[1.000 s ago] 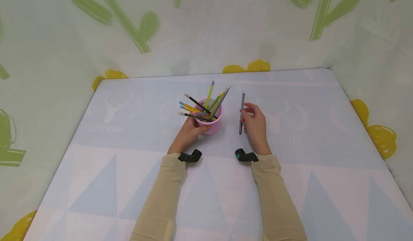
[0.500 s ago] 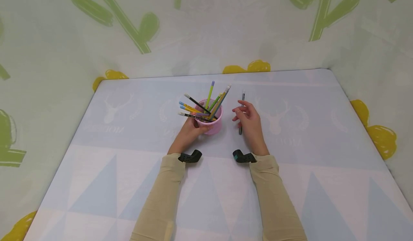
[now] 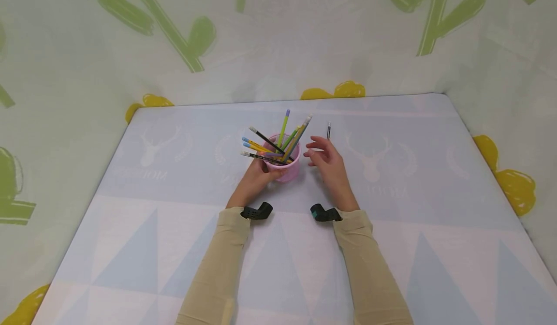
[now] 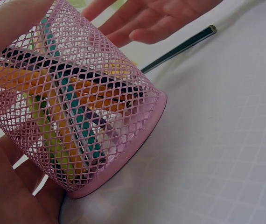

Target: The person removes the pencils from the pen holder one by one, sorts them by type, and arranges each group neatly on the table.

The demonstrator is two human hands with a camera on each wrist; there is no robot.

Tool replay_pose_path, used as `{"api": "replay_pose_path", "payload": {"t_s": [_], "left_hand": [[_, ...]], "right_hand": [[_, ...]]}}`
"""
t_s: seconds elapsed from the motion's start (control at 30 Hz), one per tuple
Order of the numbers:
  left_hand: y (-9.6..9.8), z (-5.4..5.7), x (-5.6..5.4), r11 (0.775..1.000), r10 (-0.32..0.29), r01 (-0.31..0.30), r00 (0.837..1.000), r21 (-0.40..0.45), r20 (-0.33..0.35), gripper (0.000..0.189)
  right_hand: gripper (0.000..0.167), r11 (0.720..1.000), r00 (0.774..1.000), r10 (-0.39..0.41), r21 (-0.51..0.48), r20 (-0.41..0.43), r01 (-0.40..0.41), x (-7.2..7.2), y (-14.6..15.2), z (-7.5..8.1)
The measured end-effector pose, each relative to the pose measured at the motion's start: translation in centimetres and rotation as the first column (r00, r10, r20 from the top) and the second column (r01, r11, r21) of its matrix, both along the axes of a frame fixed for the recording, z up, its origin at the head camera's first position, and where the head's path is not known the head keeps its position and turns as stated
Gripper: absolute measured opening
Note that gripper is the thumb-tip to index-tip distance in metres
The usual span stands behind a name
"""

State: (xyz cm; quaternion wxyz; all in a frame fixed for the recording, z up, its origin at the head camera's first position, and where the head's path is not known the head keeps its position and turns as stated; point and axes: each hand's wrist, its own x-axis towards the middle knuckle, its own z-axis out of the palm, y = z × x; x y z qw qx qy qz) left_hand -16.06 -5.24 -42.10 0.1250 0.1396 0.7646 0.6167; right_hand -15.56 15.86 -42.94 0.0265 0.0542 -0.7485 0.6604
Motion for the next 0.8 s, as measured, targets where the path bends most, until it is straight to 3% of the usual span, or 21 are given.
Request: {"api": "replay_pose_path", "payload": {"t_s": [0.23,0.43,0.63,0.8], "left_hand": [[-0.2,0.1,0.3,0.999,-0.014,0.015,1.000,0.028,-0.024,0.078],[-0.2,-0.3,0.1,0.999,-0.013,0.015,1.000,0.049,-0.024,0.078],[-0.2,0.3,0.4,0.999,-0.019,0.020,1.000,0.032,-0.019,0.076],[-0.3,-0.4,0.0,0.999,-0.020,0.021,1.000,0.038,-0.012,0.078]], "right_hand": [[0.047,0.996,0.997,0.079,-0.035,-0.010,-0.080,0.7,-1.1,1.5],[0.046,0.993,0.993,0.118,-0.004,-0.007,-0.118,1.6,-1.8,2.7],[0.050,0.990,0.993,0.120,0.074,0.011,-0.120,1.7,-2.4,3.2],[0.059,0.985,0.986,0.165,0.061,-0.015,-0.164,1.6,-2.9,3.1]]}}
